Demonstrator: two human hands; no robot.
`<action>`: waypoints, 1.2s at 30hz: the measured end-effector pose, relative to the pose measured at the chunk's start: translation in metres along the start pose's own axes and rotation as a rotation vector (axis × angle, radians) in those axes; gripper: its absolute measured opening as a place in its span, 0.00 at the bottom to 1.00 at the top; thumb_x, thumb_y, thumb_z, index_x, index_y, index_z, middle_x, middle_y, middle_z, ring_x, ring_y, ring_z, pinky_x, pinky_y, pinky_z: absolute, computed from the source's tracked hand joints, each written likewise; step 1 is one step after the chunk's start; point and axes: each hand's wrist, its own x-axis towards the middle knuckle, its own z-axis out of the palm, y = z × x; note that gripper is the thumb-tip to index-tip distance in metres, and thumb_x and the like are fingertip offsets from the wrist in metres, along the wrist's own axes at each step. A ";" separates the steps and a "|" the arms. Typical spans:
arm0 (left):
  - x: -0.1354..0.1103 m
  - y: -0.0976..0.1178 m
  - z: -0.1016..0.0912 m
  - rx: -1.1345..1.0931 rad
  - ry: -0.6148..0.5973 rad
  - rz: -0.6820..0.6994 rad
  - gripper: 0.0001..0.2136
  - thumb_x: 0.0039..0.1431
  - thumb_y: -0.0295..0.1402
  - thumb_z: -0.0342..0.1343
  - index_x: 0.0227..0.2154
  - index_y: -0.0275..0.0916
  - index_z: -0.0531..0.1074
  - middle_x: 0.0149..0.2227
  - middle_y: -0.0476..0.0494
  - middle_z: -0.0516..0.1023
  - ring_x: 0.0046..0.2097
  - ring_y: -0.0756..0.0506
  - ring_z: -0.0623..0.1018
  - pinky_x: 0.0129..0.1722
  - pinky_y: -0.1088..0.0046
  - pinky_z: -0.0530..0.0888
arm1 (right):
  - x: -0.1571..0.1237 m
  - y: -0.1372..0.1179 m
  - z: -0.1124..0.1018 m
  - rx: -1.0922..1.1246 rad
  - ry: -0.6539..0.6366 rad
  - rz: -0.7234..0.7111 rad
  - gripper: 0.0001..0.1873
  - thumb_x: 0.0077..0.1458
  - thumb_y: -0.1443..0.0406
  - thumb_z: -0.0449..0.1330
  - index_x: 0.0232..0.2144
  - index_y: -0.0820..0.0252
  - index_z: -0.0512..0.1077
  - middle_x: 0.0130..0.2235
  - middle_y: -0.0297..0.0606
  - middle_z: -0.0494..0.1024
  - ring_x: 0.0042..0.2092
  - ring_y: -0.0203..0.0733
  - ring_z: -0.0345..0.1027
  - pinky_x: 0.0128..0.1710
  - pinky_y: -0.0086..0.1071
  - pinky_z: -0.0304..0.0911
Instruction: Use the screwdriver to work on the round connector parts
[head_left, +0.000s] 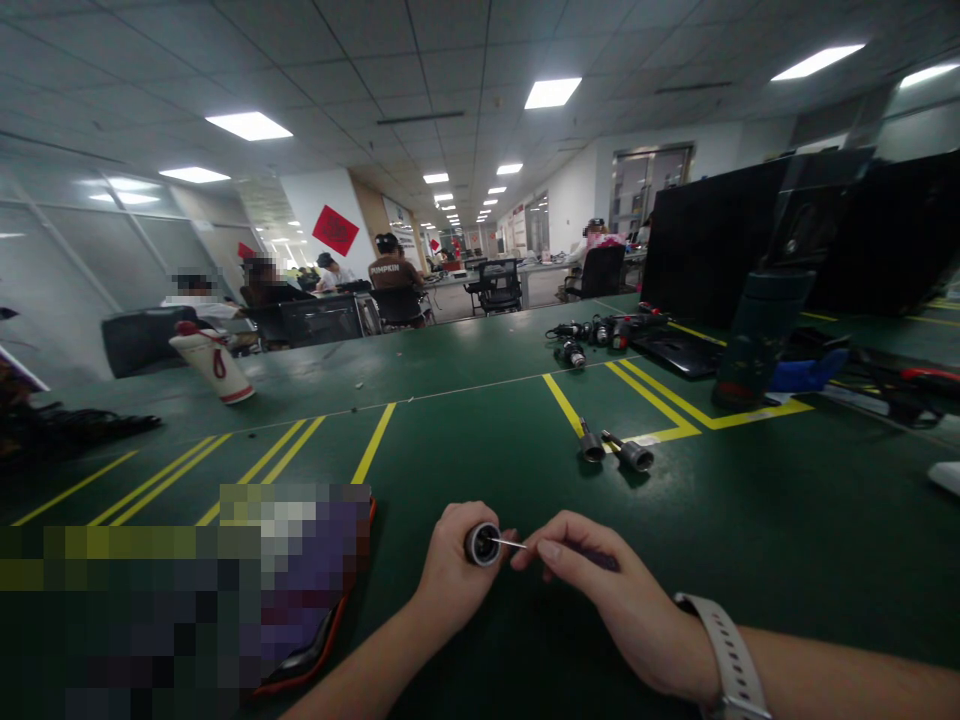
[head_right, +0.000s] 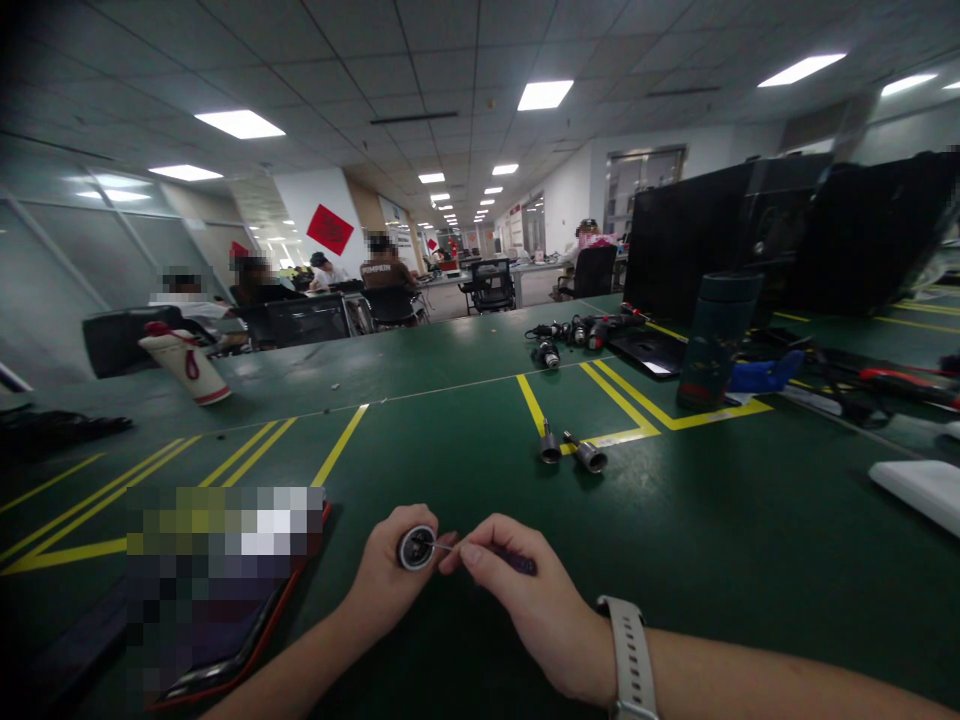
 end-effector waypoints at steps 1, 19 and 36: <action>0.000 0.000 0.000 0.032 -0.002 0.005 0.08 0.47 0.32 0.58 0.18 0.39 0.65 0.20 0.51 0.69 0.26 0.48 0.68 0.27 0.74 0.64 | 0.000 0.000 0.000 -0.002 0.005 0.003 0.09 0.56 0.61 0.57 0.30 0.59 0.75 0.35 0.36 0.78 0.38 0.41 0.66 0.40 0.34 0.58; -0.001 0.000 -0.001 -0.029 -0.034 0.014 0.08 0.48 0.30 0.56 0.18 0.39 0.63 0.21 0.51 0.67 0.26 0.48 0.68 0.27 0.74 0.64 | 0.002 0.000 -0.001 0.139 0.012 0.013 0.07 0.55 0.64 0.57 0.29 0.60 0.74 0.34 0.37 0.79 0.38 0.40 0.66 0.41 0.36 0.57; -0.001 0.000 -0.001 0.032 -0.103 0.033 0.10 0.49 0.31 0.56 0.18 0.39 0.61 0.20 0.51 0.66 0.26 0.48 0.67 0.27 0.74 0.63 | 0.004 0.004 -0.003 0.147 -0.021 0.014 0.08 0.53 0.66 0.57 0.26 0.62 0.74 0.31 0.40 0.79 0.37 0.43 0.67 0.42 0.39 0.56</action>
